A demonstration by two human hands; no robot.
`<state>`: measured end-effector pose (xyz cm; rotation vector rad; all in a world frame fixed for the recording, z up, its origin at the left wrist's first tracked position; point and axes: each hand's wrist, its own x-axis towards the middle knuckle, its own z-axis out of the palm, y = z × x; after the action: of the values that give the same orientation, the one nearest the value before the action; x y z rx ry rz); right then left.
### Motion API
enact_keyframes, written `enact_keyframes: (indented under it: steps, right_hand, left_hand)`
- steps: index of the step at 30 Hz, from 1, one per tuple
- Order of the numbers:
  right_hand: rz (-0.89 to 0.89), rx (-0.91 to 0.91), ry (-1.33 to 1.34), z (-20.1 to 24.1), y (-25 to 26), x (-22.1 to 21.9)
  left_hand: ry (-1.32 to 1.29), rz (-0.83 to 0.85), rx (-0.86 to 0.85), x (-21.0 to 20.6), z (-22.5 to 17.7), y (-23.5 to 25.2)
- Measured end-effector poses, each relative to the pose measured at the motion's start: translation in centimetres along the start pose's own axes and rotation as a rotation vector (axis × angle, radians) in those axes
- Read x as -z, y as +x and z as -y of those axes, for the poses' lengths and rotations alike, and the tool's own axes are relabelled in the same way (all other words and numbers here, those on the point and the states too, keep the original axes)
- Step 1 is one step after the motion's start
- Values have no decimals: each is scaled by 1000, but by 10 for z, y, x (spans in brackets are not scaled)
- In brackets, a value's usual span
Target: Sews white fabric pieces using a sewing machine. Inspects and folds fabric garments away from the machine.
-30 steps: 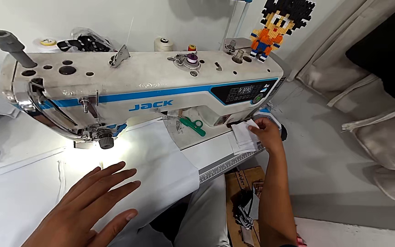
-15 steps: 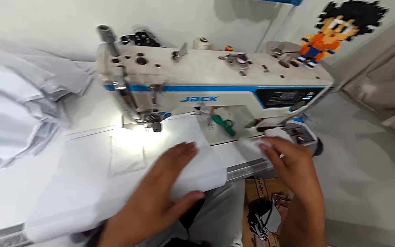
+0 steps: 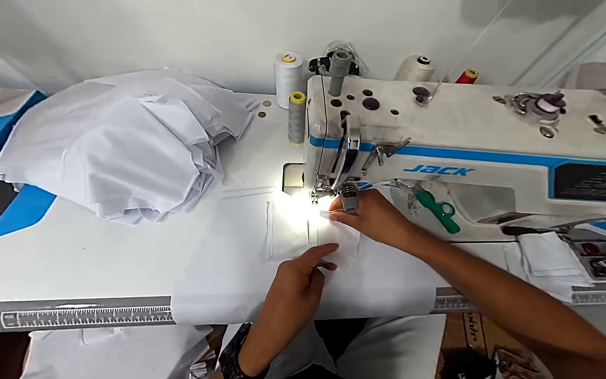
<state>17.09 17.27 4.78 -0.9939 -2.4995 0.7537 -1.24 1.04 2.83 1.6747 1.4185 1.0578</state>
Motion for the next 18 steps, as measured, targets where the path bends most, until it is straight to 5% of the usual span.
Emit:
enact_keyframes:
  steps: [6, 18]
  right_hand:
    - [-81, -54, -42, -19, 16, -25]
    - [-145, -41, -157, -14, 0, -26]
  left_hand:
    - [547, -274, -250, -20, 10, 11]
    - [754, -267, -331, -20, 12, 1]
